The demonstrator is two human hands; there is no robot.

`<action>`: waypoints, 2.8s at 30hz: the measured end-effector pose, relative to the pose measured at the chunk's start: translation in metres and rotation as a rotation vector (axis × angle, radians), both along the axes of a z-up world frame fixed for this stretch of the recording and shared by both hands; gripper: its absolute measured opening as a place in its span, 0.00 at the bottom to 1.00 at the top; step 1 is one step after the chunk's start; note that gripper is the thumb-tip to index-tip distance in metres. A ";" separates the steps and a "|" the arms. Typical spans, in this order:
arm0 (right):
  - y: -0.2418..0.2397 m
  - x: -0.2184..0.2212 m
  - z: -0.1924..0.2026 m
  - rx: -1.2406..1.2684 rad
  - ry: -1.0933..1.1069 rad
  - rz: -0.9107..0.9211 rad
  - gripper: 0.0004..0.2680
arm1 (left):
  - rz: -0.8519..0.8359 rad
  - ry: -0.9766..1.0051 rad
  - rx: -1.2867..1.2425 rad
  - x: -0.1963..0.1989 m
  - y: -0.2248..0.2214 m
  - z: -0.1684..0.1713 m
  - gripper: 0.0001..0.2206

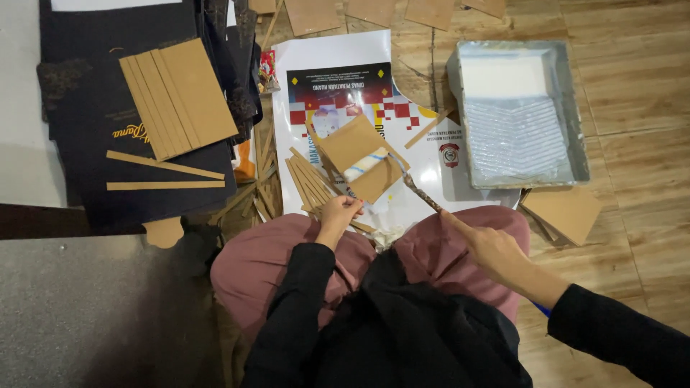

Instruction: Applying glue to cardboard pieces using a paint roller and stacking them.

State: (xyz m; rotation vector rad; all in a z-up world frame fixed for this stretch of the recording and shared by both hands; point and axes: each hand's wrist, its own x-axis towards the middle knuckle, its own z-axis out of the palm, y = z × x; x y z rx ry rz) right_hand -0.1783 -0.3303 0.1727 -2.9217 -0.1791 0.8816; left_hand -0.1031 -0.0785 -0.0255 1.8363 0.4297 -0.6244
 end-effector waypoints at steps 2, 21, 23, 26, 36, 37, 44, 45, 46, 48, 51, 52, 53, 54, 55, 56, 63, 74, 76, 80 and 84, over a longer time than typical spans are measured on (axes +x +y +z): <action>0.003 0.000 0.001 -0.094 -0.054 0.080 0.22 | -0.014 -0.022 0.017 0.001 -0.001 -0.004 0.09; 0.026 0.001 -0.005 0.635 -0.178 -0.462 0.23 | 0.242 -0.211 -0.215 0.072 0.002 0.085 0.34; 0.023 0.002 -0.006 0.676 -0.167 -0.466 0.22 | 0.177 -0.185 -0.238 0.090 0.007 0.056 0.34; 0.019 0.006 -0.009 0.678 -0.143 -0.496 0.22 | 0.143 -0.164 -0.231 0.095 0.005 0.072 0.35; 0.012 -0.019 -0.020 0.476 -0.217 -0.386 0.21 | 0.293 -0.369 0.127 0.029 0.000 -0.014 0.18; 0.017 -0.022 -0.017 0.395 -0.185 -0.373 0.21 | 0.311 -0.445 0.154 0.025 -0.001 -0.032 0.17; 0.052 -0.016 -0.038 0.176 -0.043 -0.268 0.24 | 0.464 -0.451 -0.084 0.007 -0.006 -0.049 0.16; 0.055 -0.006 -0.043 0.177 -0.046 -0.266 0.24 | 0.466 -0.455 -0.085 0.010 -0.005 -0.050 0.16; 0.057 0.003 -0.048 0.161 -0.069 -0.258 0.25 | 0.459 -0.476 0.006 0.010 -0.005 -0.051 0.14; 0.062 0.019 -0.051 0.144 -0.093 -0.252 0.25 | 0.449 -0.497 0.095 0.010 -0.004 -0.051 0.12; 0.065 0.027 -0.043 0.190 -0.114 -0.291 0.23 | 0.509 -0.464 -0.124 0.007 -0.003 -0.046 0.11; 0.062 0.023 -0.041 0.179 -0.119 -0.263 0.23 | 0.518 -0.430 -0.165 0.007 -0.003 -0.045 0.10; 0.060 0.019 -0.038 0.168 -0.124 -0.234 0.23 | 0.528 -0.396 -0.206 0.008 -0.003 -0.043 0.10; 0.054 0.009 -0.042 0.164 -0.123 -0.237 0.23 | 0.526 -0.393 -0.209 0.007 -0.004 -0.039 0.10; 0.048 0.000 -0.047 0.192 -0.088 -0.250 0.22 | 0.521 -0.370 -0.208 0.007 -0.004 -0.034 0.10; 0.042 -0.011 -0.051 0.217 -0.050 -0.263 0.21 | 0.517 -0.343 -0.207 0.005 -0.006 -0.031 0.10; 0.041 -0.008 -0.064 0.457 -0.086 -0.436 0.24 | 0.511 -0.315 -0.148 0.003 -0.009 -0.014 0.14; 0.048 -0.010 -0.082 0.026 -0.096 -0.129 0.25 | 0.382 -0.345 -0.043 0.003 -0.002 -0.012 0.11; 0.065 0.018 -0.069 0.078 -0.094 -0.149 0.25 | 0.408 -0.329 -0.080 0.006 -0.003 -0.030 0.10; 0.081 0.057 -0.085 0.044 -0.204 -0.099 0.25 | 0.443 -0.304 -0.172 0.003 -0.003 -0.019 0.08; 0.076 0.032 -0.066 0.052 -0.209 -0.081 0.25 | 0.465 -0.275 -0.199 0.002 -0.004 -0.005 0.07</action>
